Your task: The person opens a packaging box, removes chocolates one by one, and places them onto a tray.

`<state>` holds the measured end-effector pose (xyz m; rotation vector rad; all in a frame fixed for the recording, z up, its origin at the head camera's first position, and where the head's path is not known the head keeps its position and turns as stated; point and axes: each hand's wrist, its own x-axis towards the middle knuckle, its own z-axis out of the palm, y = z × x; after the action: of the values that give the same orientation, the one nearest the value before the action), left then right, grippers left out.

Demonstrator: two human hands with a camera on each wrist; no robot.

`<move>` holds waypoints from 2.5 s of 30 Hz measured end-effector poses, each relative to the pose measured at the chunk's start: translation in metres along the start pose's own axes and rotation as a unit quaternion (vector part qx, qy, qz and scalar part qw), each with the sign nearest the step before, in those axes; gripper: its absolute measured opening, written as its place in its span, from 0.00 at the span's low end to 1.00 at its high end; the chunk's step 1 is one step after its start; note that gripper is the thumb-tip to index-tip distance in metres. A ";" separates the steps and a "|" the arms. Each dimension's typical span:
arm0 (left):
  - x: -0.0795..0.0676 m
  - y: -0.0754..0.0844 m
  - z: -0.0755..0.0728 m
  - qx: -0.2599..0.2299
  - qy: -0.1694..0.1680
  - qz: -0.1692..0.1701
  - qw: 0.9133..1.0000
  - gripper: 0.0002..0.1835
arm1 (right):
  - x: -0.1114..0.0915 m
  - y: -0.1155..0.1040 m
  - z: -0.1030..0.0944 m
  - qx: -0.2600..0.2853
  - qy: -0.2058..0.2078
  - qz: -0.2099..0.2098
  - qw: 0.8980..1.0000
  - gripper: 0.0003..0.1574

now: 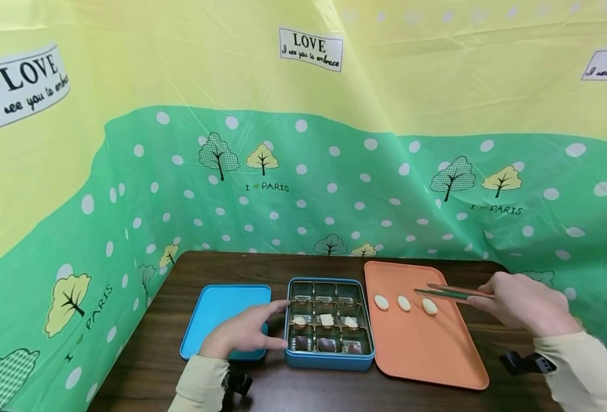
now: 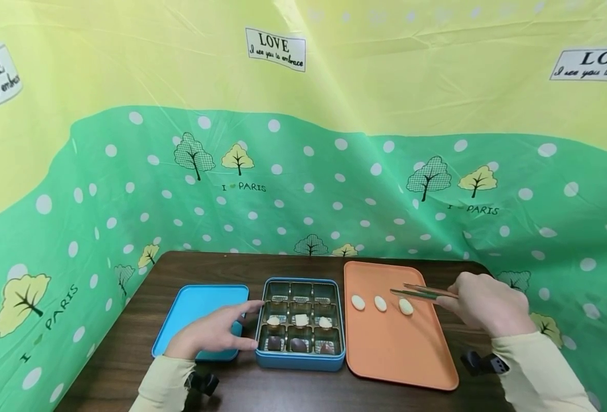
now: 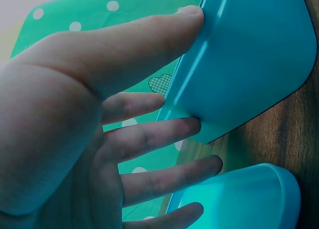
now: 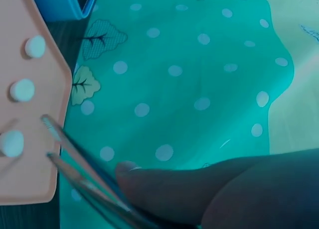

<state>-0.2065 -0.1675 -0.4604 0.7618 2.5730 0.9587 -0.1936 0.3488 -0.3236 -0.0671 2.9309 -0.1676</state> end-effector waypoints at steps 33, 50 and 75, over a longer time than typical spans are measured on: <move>0.000 -0.002 0.001 0.006 0.003 0.001 1.000 0.48 | -0.020 -0.113 0.015 0.030 0.087 -0.177 0.980 0.20; 0.001 -0.002 -0.001 0.013 0.000 -0.001 1.000 0.48 | 0.006 -0.162 0.031 0.041 0.089 -0.309 0.946 0.11; 0.004 -0.006 -0.007 0.008 -0.004 0.004 1.000 0.48 | 0.028 -0.209 0.029 -0.009 0.026 -0.245 0.969 0.18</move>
<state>-0.2152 -0.1728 -0.4598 0.7801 2.5747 0.9374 -0.2078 0.1366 -0.3323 -0.8008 2.9074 -0.2177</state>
